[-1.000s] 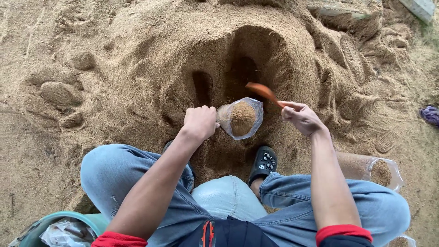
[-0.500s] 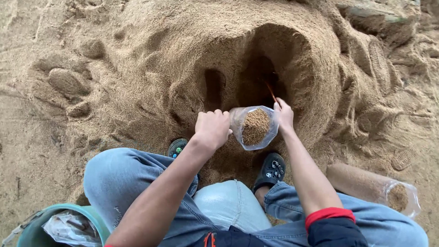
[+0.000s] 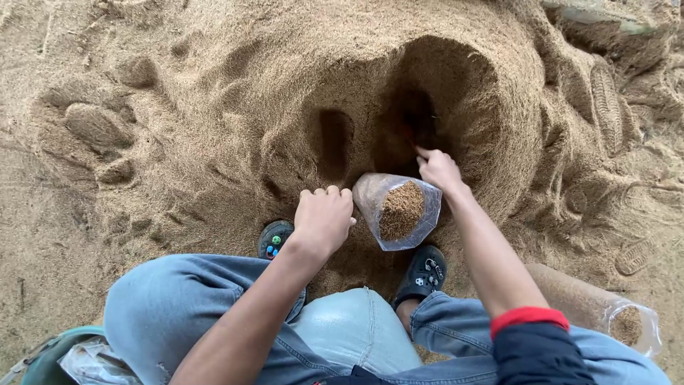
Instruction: Scooping grain from a large pile into small plastic bags using a hand scoop at a steady pace.
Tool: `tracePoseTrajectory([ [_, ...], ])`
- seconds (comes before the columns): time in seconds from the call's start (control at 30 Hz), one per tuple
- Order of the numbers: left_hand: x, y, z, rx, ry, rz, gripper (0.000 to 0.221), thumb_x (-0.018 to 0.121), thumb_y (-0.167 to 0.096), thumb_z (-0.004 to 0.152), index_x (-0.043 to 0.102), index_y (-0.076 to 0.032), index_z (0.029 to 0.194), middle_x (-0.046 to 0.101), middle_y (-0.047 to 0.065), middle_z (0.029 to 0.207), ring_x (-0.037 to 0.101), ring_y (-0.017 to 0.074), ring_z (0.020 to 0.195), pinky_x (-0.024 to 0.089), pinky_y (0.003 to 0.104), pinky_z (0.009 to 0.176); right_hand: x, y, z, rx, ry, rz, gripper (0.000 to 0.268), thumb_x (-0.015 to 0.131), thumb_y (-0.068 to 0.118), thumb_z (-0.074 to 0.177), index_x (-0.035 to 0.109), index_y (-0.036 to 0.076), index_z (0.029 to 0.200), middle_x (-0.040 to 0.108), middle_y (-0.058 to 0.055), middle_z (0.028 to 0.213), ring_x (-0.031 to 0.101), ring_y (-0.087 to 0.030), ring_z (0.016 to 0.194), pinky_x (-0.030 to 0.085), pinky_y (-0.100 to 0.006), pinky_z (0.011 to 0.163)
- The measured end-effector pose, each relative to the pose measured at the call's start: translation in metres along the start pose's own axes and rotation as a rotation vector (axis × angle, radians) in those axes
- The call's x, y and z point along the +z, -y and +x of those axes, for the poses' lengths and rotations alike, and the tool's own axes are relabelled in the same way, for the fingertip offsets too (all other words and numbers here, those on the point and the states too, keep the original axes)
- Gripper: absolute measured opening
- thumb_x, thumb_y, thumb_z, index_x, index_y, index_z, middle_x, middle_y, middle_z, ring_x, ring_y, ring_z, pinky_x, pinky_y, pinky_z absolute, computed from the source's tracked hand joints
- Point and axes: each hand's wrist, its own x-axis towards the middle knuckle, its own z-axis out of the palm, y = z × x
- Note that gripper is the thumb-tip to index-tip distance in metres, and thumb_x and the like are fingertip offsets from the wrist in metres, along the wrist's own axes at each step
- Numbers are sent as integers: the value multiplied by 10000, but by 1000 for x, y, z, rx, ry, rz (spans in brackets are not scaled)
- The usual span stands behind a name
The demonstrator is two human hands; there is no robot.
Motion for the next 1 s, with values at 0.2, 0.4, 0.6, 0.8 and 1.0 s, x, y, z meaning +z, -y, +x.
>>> tracePoseTrajectory([
  [0.2, 0, 1, 0, 15, -17, 15, 453, 667, -423, 956, 628, -29, 1178, 681, 137, 1034, 716, 343, 975, 513, 521, 838, -66, 19, 3, -2, -142, -224, 358, 495, 397, 1013, 669, 442, 1323, 745, -137, 1162, 689, -416, 1096, 548, -551, 931],
  [0.4, -7, -5, -1, 24, -28, -2, 451, 671, -420, 953, 632, -29, 1173, 680, 139, 1038, 714, 342, 971, 508, 513, 830, -3, 38, 4, -87, -43, -3, 419, 501, 294, 1010, 623, 240, 1407, 718, -221, 1204, 640, -466, 1178, 496, -608, 1020],
  [0.6, -14, -5, -5, 18, -50, 8, 456, 684, -429, 948, 632, -35, 1172, 678, 132, 1046, 707, 341, 987, 502, 514, 837, -60, 68, -66, -85, 132, -204, 394, 511, 246, 1012, 672, 240, 1372, 707, -264, 1250, 634, -492, 1202, 486, -590, 1060],
  [0.8, -7, -10, 1, 38, -44, -15, 459, 668, -433, 953, 628, -39, 1185, 679, 133, 1038, 707, 344, 969, 490, 515, 806, -62, 18, 6, -31, -107, -149, 384, 500, 366, 1031, 618, 394, 1396, 708, -229, 1216, 635, -462, 1172, 515, -589, 991],
  [1.0, -12, -13, -1, -12, -53, -3, 460, 693, -425, 939, 628, -41, 1184, 681, 143, 1038, 701, 357, 970, 483, 518, 797, -9, 0, 2, 20, 61, -214, 423, 547, 366, 977, 627, 376, 1392, 714, -215, 1246, 633, -425, 1227, 511, -570, 1028],
])
